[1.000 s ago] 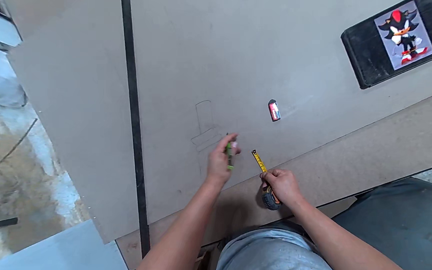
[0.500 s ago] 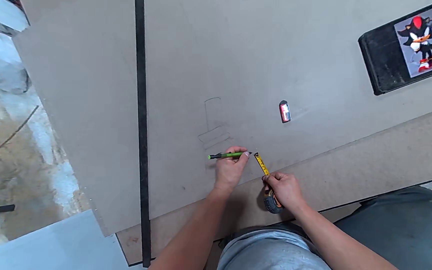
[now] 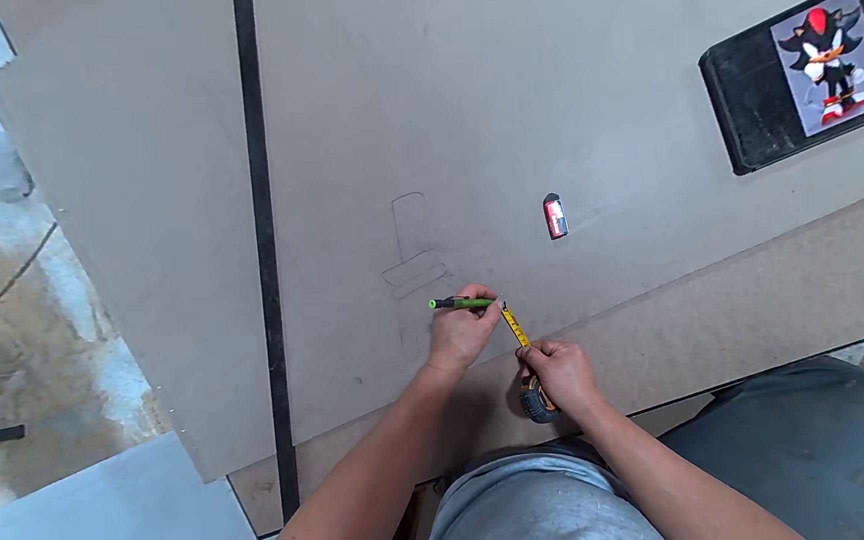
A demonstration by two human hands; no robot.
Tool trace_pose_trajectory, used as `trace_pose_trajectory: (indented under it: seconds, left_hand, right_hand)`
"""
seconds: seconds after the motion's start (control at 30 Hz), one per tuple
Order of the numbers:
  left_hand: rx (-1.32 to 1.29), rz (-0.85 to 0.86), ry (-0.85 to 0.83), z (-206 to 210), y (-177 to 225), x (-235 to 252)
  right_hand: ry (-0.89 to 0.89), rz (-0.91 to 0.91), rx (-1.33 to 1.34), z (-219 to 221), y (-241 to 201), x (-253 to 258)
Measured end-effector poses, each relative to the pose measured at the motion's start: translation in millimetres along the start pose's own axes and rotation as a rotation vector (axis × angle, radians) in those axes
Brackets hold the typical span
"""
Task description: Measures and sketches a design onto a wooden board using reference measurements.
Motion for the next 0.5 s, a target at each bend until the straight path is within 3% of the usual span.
trace_pose_trajectory:
  seconds: [0.5]
  left_hand:
    - [0.137,0.067,-0.057,9.3,13.4,5.4]
  right_hand:
    - [0.053,0.033,0.001,1.9,-0.6,-5.3]
Point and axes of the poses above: each hand's wrist, its own x-axis towards the middle knuckle, its own z-axis out of the palm, y = z × x, the point moved 6 cm from there along x, towards the middle knuckle, and after that the axes turned 15 degrees about y, right-handed, at the moved point
